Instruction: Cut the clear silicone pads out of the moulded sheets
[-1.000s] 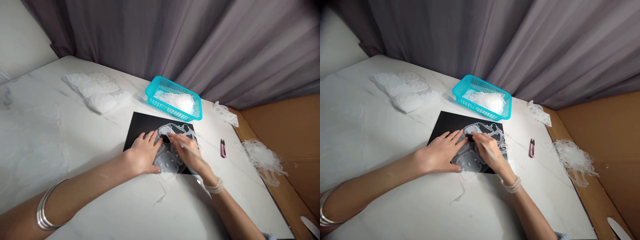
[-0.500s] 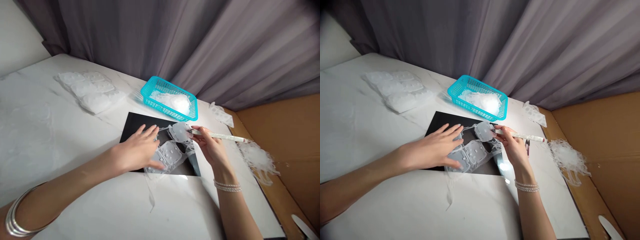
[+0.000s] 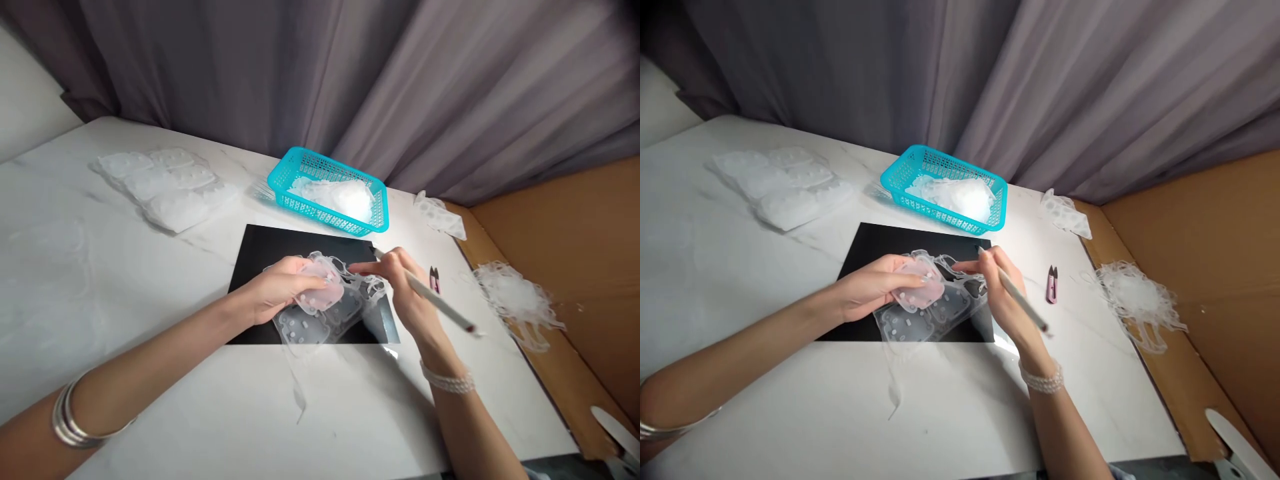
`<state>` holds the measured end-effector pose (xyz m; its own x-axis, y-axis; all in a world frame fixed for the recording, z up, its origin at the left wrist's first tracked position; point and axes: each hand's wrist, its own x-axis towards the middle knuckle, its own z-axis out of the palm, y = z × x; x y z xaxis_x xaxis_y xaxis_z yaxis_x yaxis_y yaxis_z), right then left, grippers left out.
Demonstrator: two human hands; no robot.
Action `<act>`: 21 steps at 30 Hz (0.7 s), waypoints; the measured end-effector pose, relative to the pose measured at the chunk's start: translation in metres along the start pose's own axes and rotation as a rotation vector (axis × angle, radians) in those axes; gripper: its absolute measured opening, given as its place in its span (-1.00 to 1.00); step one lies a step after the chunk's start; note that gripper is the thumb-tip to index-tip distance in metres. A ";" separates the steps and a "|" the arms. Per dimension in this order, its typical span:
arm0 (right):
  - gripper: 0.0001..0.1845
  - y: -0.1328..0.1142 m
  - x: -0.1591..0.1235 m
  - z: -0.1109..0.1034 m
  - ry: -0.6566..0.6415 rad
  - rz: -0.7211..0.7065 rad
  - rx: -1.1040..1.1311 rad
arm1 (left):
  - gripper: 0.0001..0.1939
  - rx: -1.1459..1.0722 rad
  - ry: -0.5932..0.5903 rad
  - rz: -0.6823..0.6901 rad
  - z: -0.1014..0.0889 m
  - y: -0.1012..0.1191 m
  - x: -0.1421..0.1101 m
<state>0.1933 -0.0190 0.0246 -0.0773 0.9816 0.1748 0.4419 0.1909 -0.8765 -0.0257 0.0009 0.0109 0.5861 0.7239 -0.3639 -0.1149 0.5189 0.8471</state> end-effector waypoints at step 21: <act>-0.63 0.009 -0.005 0.007 -0.184 -0.392 -0.168 | -0.81 -0.009 0.088 -0.097 -0.004 -0.004 0.003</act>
<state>0.1909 -0.0221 0.0129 -0.4182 0.8238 0.3827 0.4849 0.5587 -0.6728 -0.0263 0.0029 0.0051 0.5220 0.7070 -0.4772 -0.0681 0.5922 0.8029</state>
